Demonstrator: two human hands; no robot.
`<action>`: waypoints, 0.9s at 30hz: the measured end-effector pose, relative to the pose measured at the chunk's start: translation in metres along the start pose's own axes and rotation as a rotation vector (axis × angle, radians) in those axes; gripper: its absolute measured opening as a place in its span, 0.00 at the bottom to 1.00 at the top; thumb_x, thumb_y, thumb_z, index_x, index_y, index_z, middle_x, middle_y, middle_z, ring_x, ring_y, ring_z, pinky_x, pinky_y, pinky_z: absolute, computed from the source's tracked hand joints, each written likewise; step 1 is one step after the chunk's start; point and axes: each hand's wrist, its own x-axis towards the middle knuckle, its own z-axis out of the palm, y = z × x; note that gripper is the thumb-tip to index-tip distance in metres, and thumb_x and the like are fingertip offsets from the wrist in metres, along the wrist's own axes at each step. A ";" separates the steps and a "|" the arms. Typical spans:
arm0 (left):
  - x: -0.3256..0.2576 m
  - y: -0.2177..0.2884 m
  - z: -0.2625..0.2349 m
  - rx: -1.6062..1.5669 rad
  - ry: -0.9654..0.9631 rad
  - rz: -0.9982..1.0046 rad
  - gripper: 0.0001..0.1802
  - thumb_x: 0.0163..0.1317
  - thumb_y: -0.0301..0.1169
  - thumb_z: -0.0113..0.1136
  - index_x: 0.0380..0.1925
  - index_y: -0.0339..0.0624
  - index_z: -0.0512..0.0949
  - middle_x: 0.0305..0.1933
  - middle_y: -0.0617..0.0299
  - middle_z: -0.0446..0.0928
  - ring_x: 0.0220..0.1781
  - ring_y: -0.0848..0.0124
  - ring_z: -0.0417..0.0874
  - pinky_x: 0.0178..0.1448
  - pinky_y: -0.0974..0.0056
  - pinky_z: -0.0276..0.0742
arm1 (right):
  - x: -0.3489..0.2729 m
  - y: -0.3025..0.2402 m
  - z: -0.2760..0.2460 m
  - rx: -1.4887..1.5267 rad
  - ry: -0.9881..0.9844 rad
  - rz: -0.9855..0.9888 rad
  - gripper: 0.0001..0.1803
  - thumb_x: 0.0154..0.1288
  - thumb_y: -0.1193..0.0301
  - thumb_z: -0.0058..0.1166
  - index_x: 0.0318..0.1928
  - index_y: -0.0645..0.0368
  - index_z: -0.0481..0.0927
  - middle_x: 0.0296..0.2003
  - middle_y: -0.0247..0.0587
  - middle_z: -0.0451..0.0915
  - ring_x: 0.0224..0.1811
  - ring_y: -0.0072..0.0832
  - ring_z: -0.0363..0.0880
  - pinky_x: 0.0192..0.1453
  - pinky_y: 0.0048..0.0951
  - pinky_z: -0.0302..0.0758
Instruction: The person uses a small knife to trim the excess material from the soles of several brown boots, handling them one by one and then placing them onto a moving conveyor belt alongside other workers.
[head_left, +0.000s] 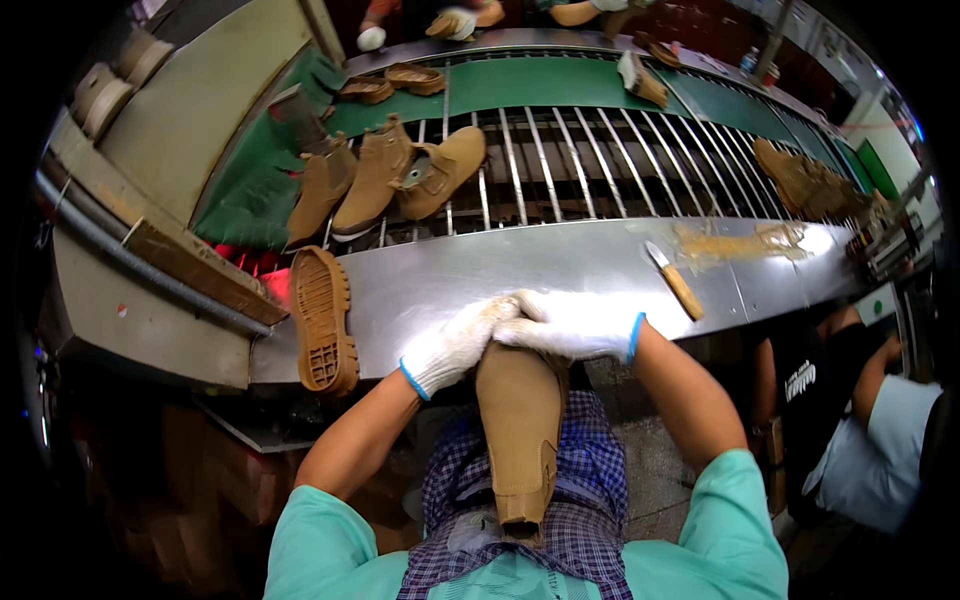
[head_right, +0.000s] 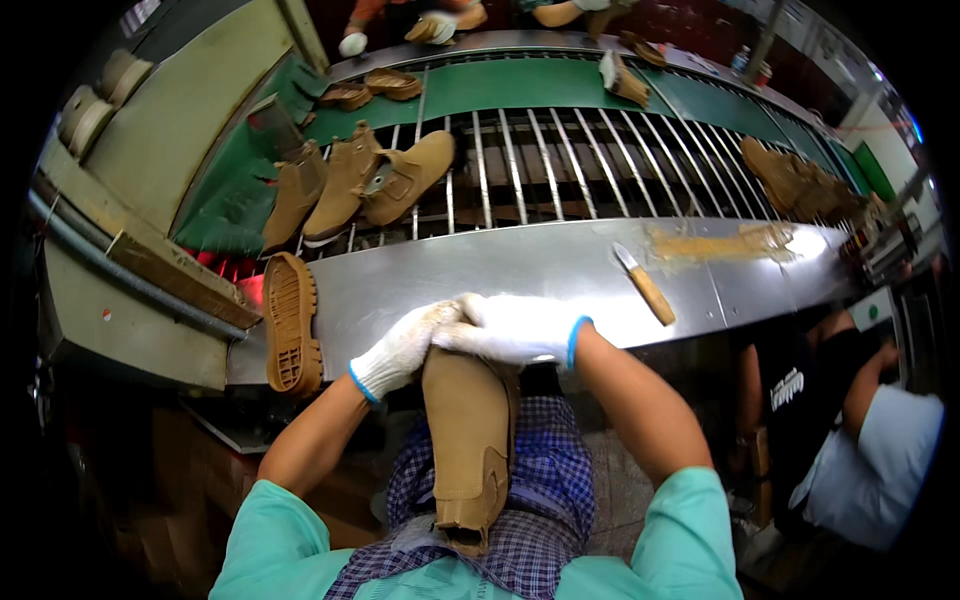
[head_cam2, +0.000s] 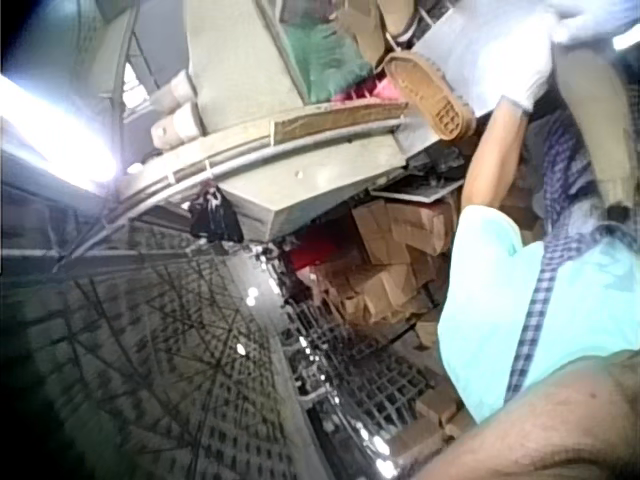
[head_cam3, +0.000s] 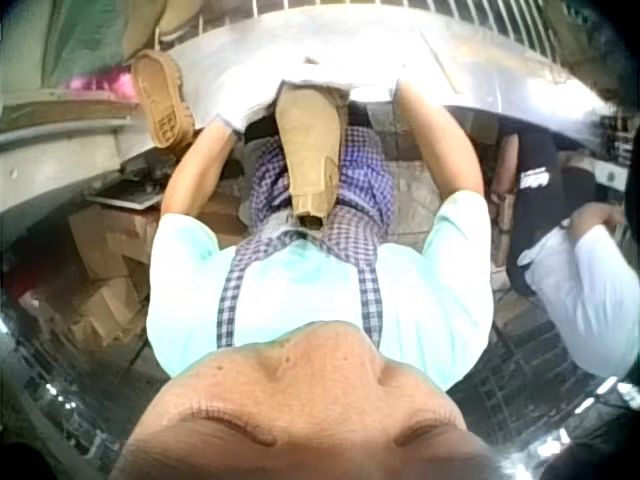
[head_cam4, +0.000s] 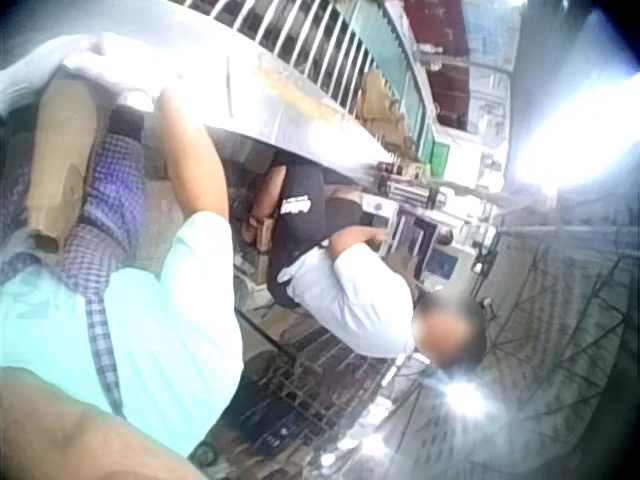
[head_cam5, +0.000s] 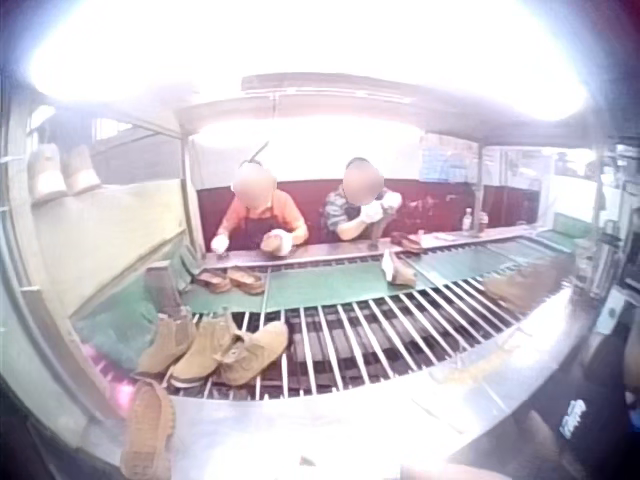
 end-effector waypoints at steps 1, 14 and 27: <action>-0.003 0.004 0.001 0.001 -0.017 0.045 0.25 0.87 0.41 0.47 0.69 0.32 0.76 0.67 0.50 0.81 0.65 0.65 0.83 0.73 0.59 0.78 | -0.002 -0.005 -0.010 0.055 -0.039 -0.053 0.47 0.80 0.34 0.46 0.73 0.67 0.73 0.61 0.65 0.84 0.61 0.51 0.86 0.63 0.44 0.84; -0.034 0.037 0.029 -0.028 -0.084 0.125 0.31 0.87 0.49 0.48 0.71 0.31 0.74 0.69 0.50 0.80 0.69 0.64 0.80 0.76 0.59 0.75 | -0.050 -0.016 0.016 0.123 0.287 -0.138 0.42 0.80 0.43 0.52 0.76 0.65 0.69 0.66 0.63 0.81 0.65 0.50 0.84 0.68 0.44 0.81; -0.031 0.029 -0.038 0.011 -0.179 -0.062 0.37 0.68 0.43 0.74 0.70 0.31 0.77 0.64 0.52 0.81 0.65 0.64 0.81 0.73 0.57 0.77 | -0.095 0.173 0.001 -0.794 1.129 0.278 0.33 0.69 0.60 0.65 0.73 0.49 0.75 0.65 0.55 0.79 0.64 0.57 0.79 0.70 0.54 0.77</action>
